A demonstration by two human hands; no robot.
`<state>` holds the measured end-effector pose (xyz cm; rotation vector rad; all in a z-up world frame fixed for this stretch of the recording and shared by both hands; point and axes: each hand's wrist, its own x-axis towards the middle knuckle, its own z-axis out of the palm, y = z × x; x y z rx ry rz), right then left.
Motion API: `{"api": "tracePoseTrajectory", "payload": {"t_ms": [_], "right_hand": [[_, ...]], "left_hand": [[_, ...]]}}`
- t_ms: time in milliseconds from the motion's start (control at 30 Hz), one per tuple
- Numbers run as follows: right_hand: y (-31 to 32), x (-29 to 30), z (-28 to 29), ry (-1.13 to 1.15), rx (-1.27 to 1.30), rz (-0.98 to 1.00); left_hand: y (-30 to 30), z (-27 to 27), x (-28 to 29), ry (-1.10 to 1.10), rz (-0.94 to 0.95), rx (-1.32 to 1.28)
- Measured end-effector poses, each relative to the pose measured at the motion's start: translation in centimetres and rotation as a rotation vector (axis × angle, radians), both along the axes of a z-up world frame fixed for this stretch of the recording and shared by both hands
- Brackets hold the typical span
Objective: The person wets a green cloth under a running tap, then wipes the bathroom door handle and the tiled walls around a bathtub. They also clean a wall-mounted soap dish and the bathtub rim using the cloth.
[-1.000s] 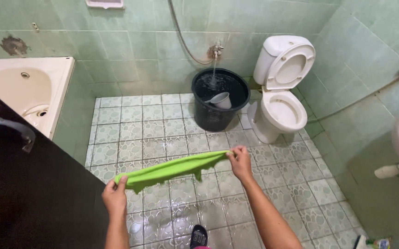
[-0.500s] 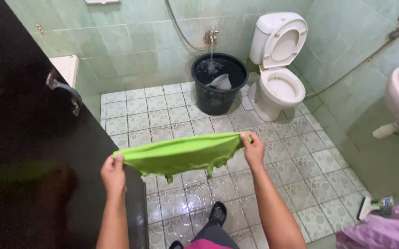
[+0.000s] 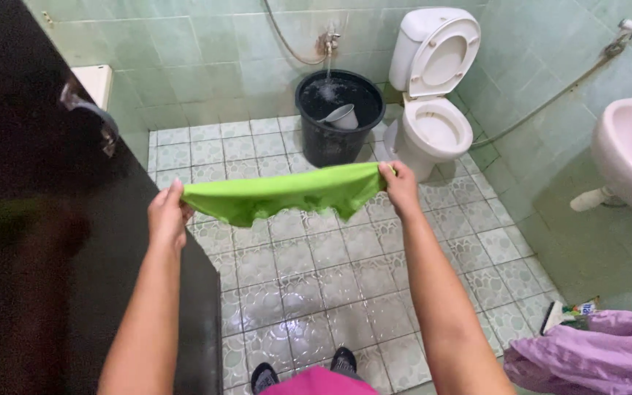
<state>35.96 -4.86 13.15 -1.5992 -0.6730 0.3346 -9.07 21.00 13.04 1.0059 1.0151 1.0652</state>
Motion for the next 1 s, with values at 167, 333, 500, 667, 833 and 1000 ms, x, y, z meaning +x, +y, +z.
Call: {"api": "tracePoseTrajectory", "payload": {"t_ms": [167, 333, 500, 667, 833, 1000], "right_hand": [[3.2, 0.1, 3.4, 0.125, -0.046, -0.070], [2.8, -11.4, 12.2, 0.346, 0.071, 0.307], [-1.0, -11.0, 16.3, -0.126, 0.245, 0.380], [-2.0, -12.1, 11.8, -0.208, 0.033, 0.738], [-3.1, -9.8, 11.4, -0.076, -0.020, 0.693], [-4.4, -7.9, 14.7, -0.239, -0.165, 0.551]], "left_hand": [[-2.4, 6.7, 7.6, 0.120, -0.094, 0.125], [-12.0, 13.5, 14.9, 0.535, -0.588, 0.434], [-15.1, 14.1, 15.9, 0.390, -0.438, 0.600], [-15.6, 14.2, 15.8, 0.148, -0.384, 0.534], [-12.9, 11.7, 13.8, -0.017, -0.387, 0.412], [-12.3, 10.2, 12.7, -0.085, -0.364, 0.282]]}}
